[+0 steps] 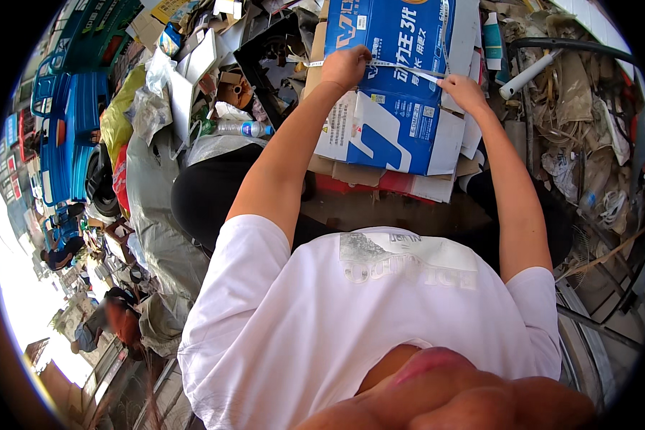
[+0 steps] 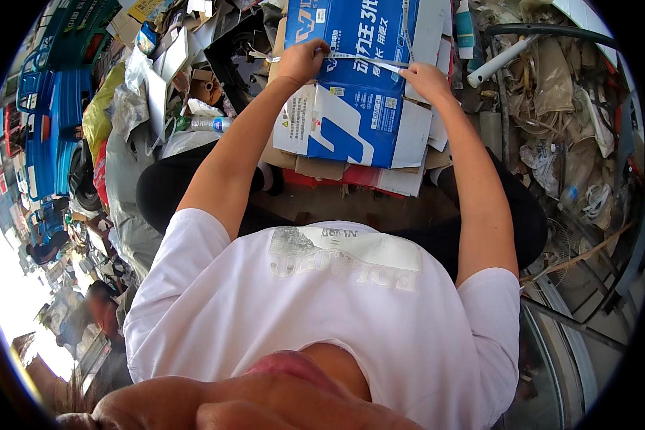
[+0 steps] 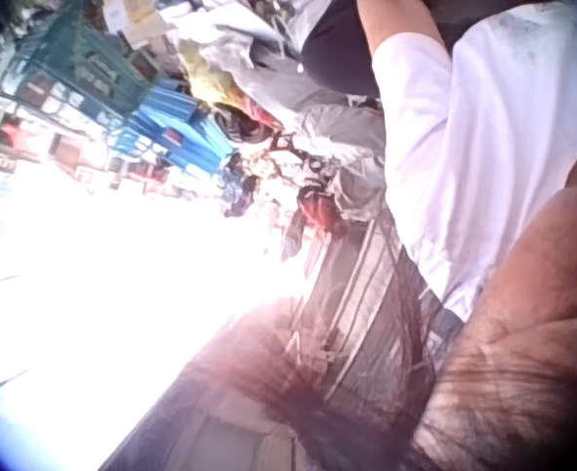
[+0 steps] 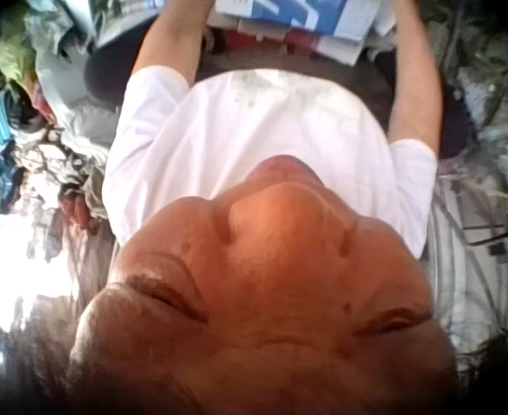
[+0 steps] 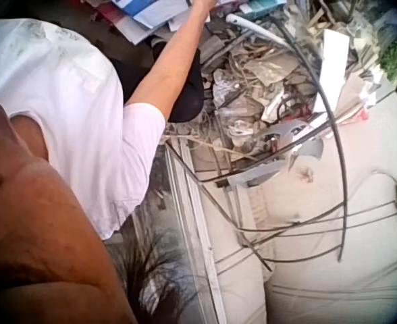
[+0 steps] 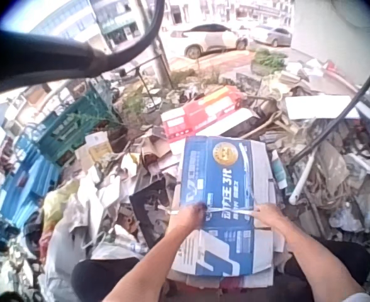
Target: The person sits on the ground and sorts through a large pile of cardboard boxes and paper, flattening some items and stacking them together.
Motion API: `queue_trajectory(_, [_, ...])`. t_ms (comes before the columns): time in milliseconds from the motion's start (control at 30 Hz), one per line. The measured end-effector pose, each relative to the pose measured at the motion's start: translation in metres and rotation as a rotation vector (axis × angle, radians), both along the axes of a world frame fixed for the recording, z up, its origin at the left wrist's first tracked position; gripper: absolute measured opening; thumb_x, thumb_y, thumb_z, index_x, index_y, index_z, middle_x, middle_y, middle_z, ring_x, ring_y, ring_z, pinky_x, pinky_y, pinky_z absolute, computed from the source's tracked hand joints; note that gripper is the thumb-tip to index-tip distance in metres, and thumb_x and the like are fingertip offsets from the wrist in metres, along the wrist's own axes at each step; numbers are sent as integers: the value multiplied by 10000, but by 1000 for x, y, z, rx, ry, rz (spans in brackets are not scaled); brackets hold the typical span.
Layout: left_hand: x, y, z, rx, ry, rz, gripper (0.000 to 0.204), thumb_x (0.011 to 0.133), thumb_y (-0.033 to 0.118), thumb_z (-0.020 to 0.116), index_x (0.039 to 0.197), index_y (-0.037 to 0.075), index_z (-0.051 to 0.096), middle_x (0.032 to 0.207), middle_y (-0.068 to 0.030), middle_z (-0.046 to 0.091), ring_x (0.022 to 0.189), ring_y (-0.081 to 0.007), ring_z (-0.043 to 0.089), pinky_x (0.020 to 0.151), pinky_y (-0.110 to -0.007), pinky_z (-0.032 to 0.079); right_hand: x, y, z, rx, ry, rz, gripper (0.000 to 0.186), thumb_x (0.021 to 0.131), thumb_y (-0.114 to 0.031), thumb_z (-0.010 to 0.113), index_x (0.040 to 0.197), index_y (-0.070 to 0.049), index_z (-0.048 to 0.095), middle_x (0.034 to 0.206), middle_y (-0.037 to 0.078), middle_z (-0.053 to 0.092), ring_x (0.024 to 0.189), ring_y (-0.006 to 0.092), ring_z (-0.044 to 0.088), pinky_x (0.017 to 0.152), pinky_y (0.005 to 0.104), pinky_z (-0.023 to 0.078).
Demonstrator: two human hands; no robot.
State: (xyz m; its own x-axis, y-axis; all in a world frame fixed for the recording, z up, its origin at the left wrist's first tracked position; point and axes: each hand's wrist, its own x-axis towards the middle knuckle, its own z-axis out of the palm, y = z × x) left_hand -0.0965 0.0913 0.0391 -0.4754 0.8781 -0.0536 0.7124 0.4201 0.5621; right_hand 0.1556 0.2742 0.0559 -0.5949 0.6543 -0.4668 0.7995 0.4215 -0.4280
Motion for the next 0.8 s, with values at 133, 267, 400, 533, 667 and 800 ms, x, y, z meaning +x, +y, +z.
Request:
queue_trajectory(133, [10, 6, 8, -40, 34, 43, 173, 922, 201, 545, 1021, 179, 685, 852, -156, 709, 746, -358, 673, 682, -460, 537, -4, 31, 58, -499, 123, 45, 354, 938, -384, 591, 787, -65, 608, 573, -28, 480, 515, 70, 470, 498, 236, 392])
queue_trajectory(267, [17, -1, 15, -189, 235, -118, 213, 932, 141, 528, 1143, 121, 554, 893, -156, 708, 763, -347, 694, 666, -438, 559, -14, 52, 149, -597, 151, 60, 325, 944, -351, 574, 789, -69, 615, 530, -63, 455, 468, 48, 438, 510, 213, 449])
queue_trajectory(400, [21, -11, 15, -216, 423, -332, 240, 937, 121, 528, 1167, 77, 474, 920, -139, 696, 768, -316, 710, 642, -410, 580, -49, 48, 173, -636, 257, -41, 282, 959, -322, 606, 840, -71, 648, 561, -67, 523, 464, 15, 495, 485, 181, 474])
queue_trajectory(533, [22, -15, 9, -188, 454, -401, 248, 960, 199, 531, 1157, 62, 470, 880, -142, 698, 742, -298, 712, 607, -399, 583, -102, 33, 175, -778, 502, -275, 201, 928, -276, 670, 915, -76, 684, 667, -16, 652, 540, 78, 610, 558, 255, 543])
queue_trajectory(667, [38, 4, 32, -216, 290, -311, 307, 991, 365, 492, 1000, 70, 577, 768, -116, 701, 740, -286, 717, 580, -396, 560, -141, 25, 172, -926, 271, 0, 262, 935, -184, 575, 941, 44, 705, 855, 117, 723, 719, 179, 705, 656, 356, 592])
queue_trajectory(800, [46, 13, 20, -145, 199, -139, 287, 975, 314, 492, 908, 57, 601, 846, -162, 715, 802, -341, 706, 690, -434, 561, -165, -13, 228, -382, -149, 626, 242, 881, -198, 636, 870, 23, 734, 812, 103, 731, 661, 158, 690, 614, 298, 552])
